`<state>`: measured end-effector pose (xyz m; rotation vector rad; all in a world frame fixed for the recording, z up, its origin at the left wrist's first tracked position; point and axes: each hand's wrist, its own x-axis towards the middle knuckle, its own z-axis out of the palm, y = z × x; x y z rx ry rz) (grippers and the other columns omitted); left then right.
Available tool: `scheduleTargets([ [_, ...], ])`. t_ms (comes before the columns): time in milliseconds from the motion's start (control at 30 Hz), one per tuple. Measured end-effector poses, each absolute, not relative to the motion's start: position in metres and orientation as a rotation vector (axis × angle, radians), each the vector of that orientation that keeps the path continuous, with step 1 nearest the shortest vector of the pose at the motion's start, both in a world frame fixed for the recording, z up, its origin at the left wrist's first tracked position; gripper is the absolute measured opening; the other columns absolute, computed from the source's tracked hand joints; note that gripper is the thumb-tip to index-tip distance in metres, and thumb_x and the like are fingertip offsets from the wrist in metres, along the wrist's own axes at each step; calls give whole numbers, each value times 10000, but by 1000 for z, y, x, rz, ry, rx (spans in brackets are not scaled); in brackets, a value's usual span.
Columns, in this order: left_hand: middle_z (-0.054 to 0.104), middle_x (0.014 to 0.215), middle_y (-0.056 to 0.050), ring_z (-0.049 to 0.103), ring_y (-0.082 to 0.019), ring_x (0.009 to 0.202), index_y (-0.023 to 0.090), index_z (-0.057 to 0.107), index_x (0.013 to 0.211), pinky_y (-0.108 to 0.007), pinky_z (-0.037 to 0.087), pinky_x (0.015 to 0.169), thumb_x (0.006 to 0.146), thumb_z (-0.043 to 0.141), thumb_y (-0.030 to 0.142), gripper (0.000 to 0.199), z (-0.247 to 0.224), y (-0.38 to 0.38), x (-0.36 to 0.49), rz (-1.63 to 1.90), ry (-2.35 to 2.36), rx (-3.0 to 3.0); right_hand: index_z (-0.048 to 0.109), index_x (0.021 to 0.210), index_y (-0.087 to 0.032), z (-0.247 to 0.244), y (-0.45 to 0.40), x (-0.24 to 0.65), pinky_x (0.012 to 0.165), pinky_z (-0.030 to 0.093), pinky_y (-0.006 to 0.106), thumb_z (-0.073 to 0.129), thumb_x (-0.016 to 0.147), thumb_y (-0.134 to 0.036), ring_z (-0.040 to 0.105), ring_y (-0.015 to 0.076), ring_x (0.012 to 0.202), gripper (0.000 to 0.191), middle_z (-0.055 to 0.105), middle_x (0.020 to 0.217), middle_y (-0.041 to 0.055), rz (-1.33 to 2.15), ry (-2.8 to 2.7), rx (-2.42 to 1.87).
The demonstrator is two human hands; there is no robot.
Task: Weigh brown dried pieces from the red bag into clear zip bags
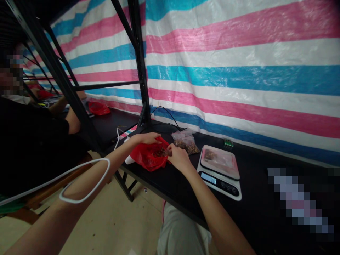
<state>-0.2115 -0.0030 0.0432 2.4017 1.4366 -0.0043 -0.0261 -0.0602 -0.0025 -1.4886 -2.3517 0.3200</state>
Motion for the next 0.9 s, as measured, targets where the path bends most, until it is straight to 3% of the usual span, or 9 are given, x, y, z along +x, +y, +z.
scheduleTargets([
  [233,607,949,-48,535,-177,870,130,554,943,-232,388,750,778,532,356,280,36,-3,-213,347,1307,2161,525,935,-183,-16,-55,-30,681,386,259,543,715,-93,626,189,855,239,662,900,61,428,-2241,-1447],
  [533,489,697,24,451,-107,659,139,510,751,-212,362,625,773,530,411,274,44,-8,-202,404,1097,2120,521,863,-203,-39,-33,-30,673,448,259,622,642,-39,622,150,746,293,637,763,4,816,-1952,-1204],
  [733,562,822,-9,508,-140,763,135,539,884,-219,388,687,804,469,423,307,42,-4,-212,361,1230,2221,524,873,-202,-47,-24,-29,675,461,257,694,609,-94,624,133,734,332,632,760,-18,981,-1847,-1141],
  [900,629,898,-37,560,-169,825,138,598,893,-227,404,748,730,564,328,252,32,6,-225,228,1416,2385,538,906,-229,-35,-30,-23,676,443,261,705,631,-161,625,150,802,329,660,842,-12,861,-1976,-1280],
])
